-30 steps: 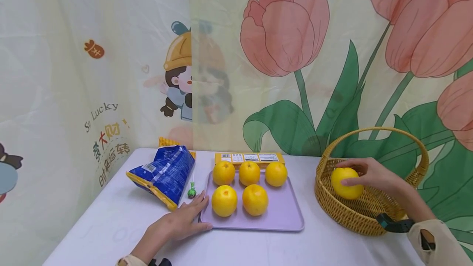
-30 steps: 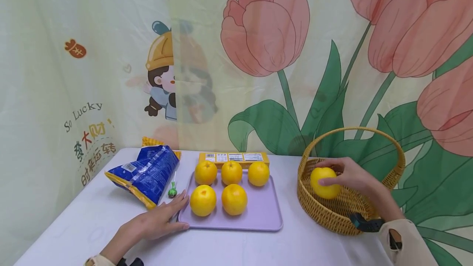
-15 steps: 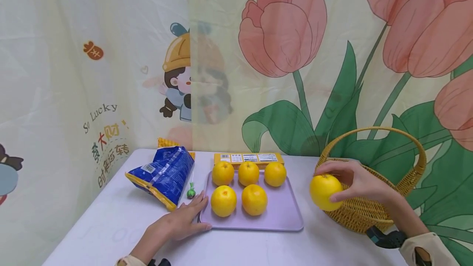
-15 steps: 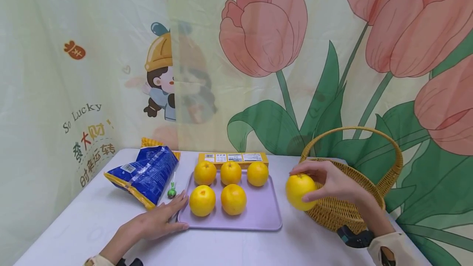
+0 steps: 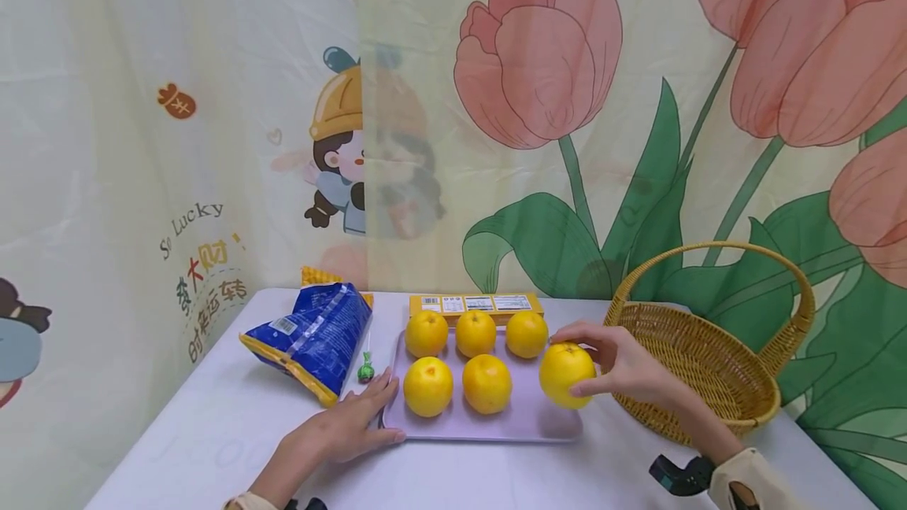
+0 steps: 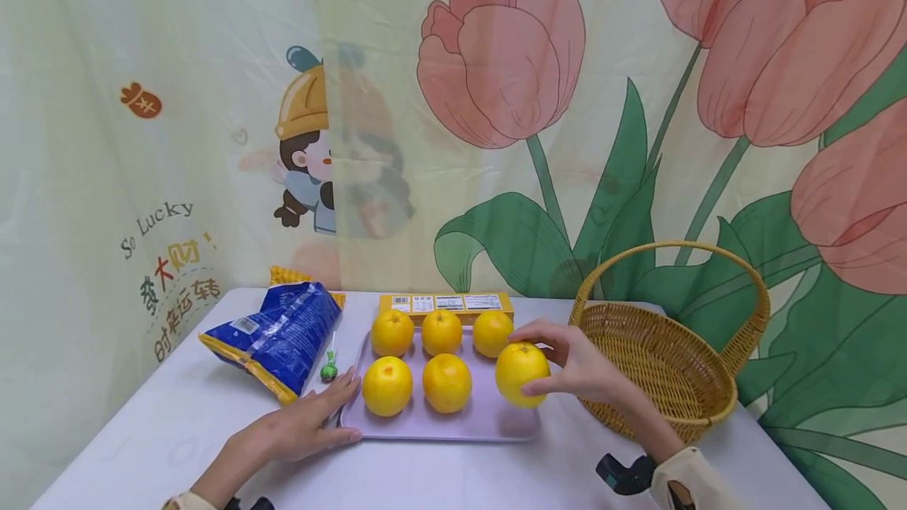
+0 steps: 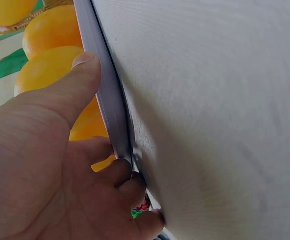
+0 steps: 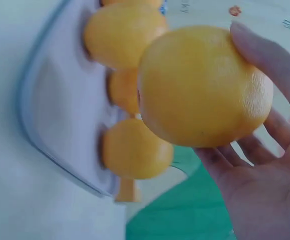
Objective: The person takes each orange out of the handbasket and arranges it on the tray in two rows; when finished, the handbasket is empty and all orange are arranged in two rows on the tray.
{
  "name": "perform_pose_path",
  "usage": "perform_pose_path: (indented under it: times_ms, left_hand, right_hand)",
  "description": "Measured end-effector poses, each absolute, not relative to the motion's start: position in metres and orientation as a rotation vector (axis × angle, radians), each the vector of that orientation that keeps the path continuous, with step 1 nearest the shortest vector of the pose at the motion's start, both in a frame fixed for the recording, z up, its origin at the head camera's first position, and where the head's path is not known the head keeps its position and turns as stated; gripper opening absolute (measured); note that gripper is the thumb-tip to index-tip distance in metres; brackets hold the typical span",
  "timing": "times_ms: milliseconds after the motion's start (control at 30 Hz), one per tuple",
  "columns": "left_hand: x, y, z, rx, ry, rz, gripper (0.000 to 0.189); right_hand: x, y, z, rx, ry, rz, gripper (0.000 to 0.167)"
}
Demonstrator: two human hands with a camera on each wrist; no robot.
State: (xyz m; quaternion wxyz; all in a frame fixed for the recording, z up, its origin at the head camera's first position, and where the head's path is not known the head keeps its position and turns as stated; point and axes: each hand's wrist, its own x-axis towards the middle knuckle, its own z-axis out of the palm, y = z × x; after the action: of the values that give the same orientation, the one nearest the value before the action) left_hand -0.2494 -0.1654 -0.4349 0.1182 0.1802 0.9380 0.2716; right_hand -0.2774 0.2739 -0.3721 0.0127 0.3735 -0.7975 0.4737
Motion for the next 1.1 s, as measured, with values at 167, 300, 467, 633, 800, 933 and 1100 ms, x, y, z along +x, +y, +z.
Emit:
perform_pose_path:
  times_ms: [167,300,467,633,800,933,1100]
  left_hand:
    - [-0.25,-0.165,-0.437,0.527,2.746,0.789,0.085]
    - [-0.25,-0.164,-0.437,0.519,2.741,0.789,0.086]
    - [-0.25,-0.163,-0.436,0.512,2.738,0.788,0.085]
    - [-0.25,-0.163,-0.436,0.516,2.745,0.786,0.085]
    - [-0.249,-0.164,-0.434,0.52,2.741,0.8,0.085]
    - [-0.248,-0.165,-0.433,0.516,2.743,0.806,0.085]
    - [-0.248,-0.165,-0.434,0.518,2.746,0.802,0.085]
  right_hand:
    - [-0.283,0.264,-0.394,1.029,-2.482,1.461,0.056]
    - [-0.285,0.257,-0.407,0.903,-2.508,1.447,0.058]
    - [-0.287,0.252,-0.419,0.764,-2.543,1.414,0.06]
    - [-0.29,0.249,-0.426,0.648,-2.55,1.332,0.06]
    - [-0.291,0.246,-0.429,0.592,-2.527,1.307,0.061]
    - [-0.291,0.243,-0.429,0.597,-2.534,1.266,0.065]
    - [-0.289,0.24,-0.431,0.615,-2.543,1.251,0.067]
